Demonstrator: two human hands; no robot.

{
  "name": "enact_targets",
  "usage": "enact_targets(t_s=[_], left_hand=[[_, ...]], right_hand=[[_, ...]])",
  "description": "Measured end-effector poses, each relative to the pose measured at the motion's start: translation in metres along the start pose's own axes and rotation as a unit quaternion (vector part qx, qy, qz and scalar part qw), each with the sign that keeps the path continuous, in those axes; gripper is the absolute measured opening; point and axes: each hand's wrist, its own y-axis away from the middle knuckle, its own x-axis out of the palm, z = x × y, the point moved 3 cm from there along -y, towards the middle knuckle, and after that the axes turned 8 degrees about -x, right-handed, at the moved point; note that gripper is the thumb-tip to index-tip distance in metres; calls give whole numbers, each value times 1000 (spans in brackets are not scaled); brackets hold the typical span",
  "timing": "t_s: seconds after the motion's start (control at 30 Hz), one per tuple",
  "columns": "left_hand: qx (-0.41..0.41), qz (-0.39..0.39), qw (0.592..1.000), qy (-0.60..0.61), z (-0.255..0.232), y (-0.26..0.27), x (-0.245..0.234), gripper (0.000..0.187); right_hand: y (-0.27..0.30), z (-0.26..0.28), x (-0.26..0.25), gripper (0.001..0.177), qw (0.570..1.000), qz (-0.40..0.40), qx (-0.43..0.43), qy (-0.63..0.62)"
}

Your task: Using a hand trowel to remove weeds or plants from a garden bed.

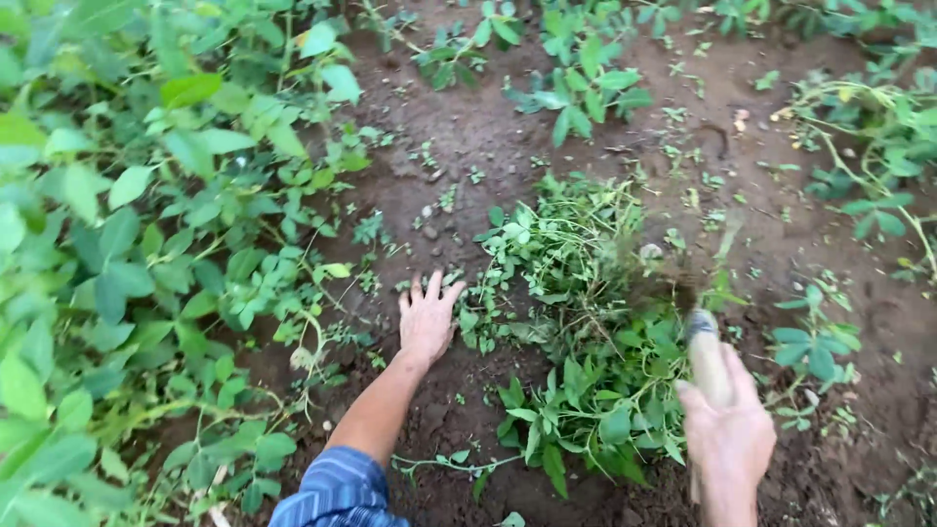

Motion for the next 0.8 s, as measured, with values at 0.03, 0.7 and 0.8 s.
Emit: enact_targets(t_s=[0.03, 0.7, 0.8], left_hand=[[21, -12, 1000, -15, -1, -1, 1, 74], [48, -41, 985, 162, 25, -31, 50, 35], [63, -44, 989, 128, 33, -25, 53, 30]], right_hand=[[3, -4, -5, 76, 998, -56, -30, -28], [125, 155, 146, 31, 480, 297, 506, -652], [122, 148, 143, 30, 552, 294, 493, -605]])
